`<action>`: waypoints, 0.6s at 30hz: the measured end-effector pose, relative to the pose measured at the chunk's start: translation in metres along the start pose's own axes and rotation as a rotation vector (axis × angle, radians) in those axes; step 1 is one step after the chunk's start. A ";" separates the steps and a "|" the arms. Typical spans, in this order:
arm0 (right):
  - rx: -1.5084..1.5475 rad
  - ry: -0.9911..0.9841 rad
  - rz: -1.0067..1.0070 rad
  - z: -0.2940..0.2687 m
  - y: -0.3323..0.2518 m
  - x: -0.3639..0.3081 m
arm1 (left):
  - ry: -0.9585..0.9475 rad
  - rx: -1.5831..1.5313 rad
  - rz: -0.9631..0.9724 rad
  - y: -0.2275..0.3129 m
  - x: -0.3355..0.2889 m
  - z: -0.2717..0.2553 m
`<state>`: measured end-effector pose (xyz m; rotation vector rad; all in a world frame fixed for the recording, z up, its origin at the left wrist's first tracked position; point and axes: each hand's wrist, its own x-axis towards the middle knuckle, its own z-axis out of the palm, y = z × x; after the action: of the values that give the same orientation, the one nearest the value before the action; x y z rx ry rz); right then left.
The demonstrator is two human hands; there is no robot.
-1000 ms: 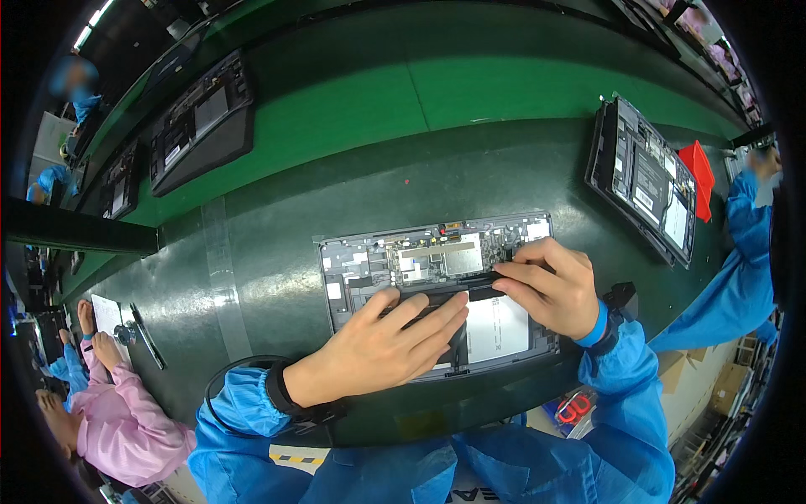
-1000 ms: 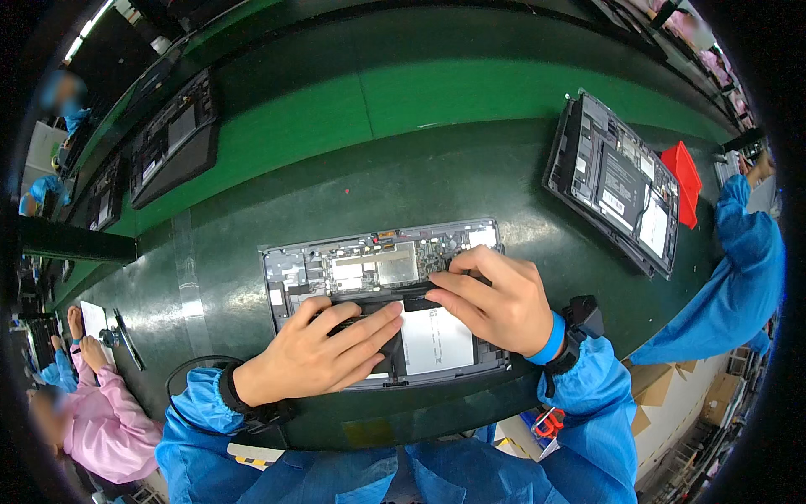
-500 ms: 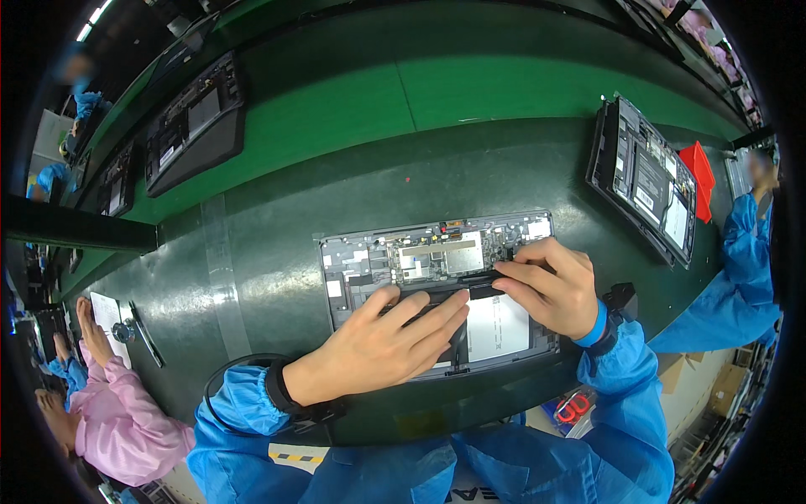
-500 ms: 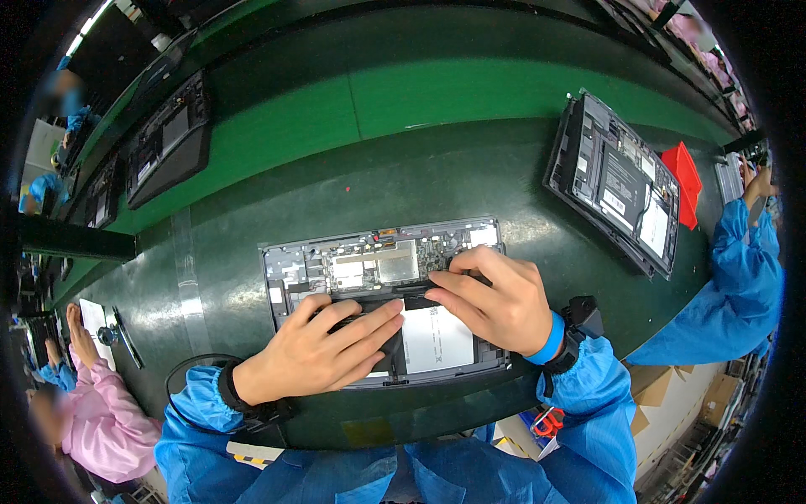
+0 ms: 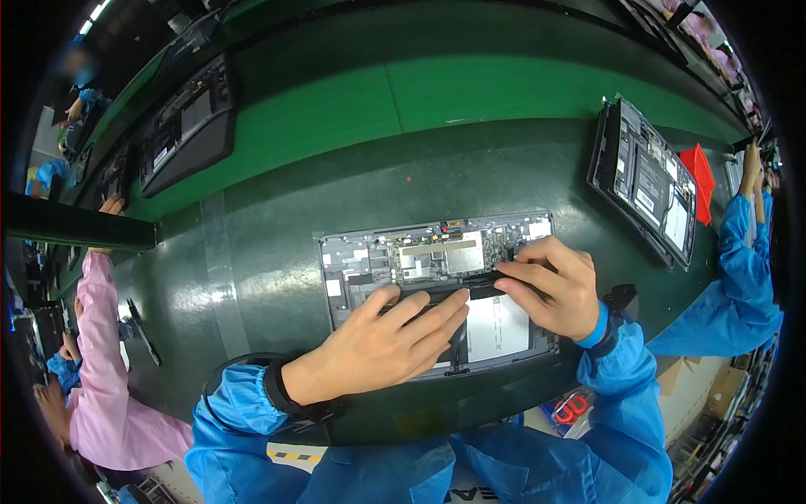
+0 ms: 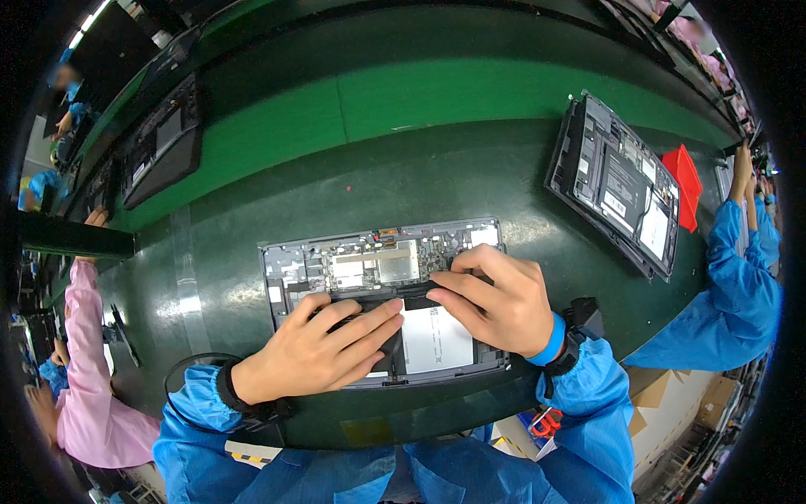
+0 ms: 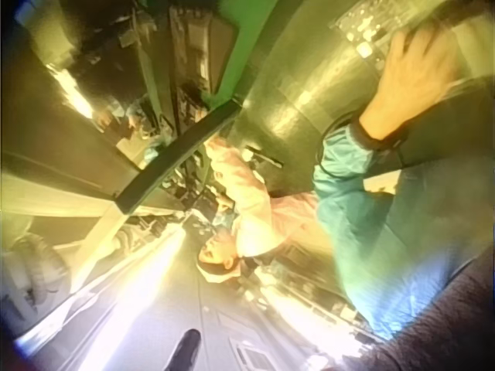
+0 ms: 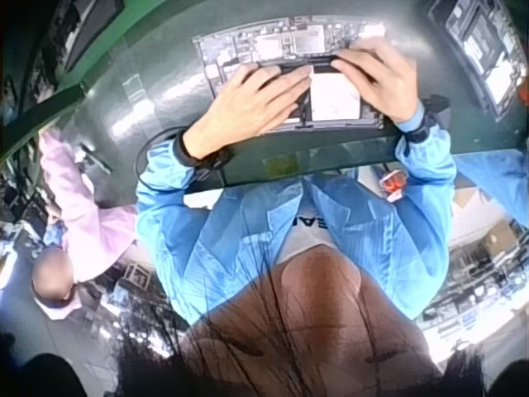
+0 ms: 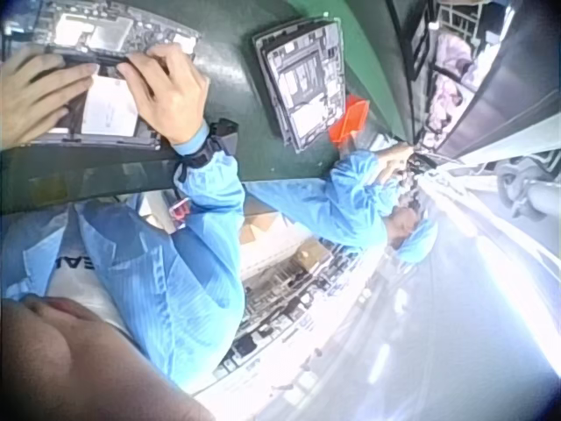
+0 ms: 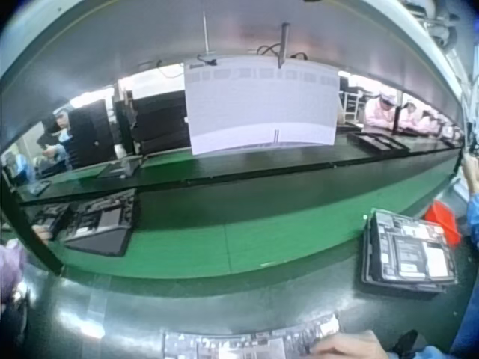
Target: Assembling internal components and cables of a tablet device on an assembly line.
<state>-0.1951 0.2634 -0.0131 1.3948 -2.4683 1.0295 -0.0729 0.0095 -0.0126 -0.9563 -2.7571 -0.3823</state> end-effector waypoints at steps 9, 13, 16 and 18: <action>-0.009 0.020 -0.021 0.004 0.000 0.000 | 0.018 0.036 0.034 -0.002 0.002 -0.001; 0.006 0.025 -0.030 0.004 0.001 0.001 | 0.020 0.029 0.035 -0.003 0.002 -0.001; 0.005 0.021 -0.026 0.003 0.001 0.001 | 0.017 0.028 0.039 -0.003 0.002 -0.001; 0.006 0.023 -0.028 0.003 0.001 0.001 | 0.021 0.020 0.034 -0.004 0.002 -0.001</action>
<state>-0.1957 0.2608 -0.0155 1.4070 -2.4243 1.0423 -0.0770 0.0079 -0.0121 -0.9868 -2.7174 -0.3558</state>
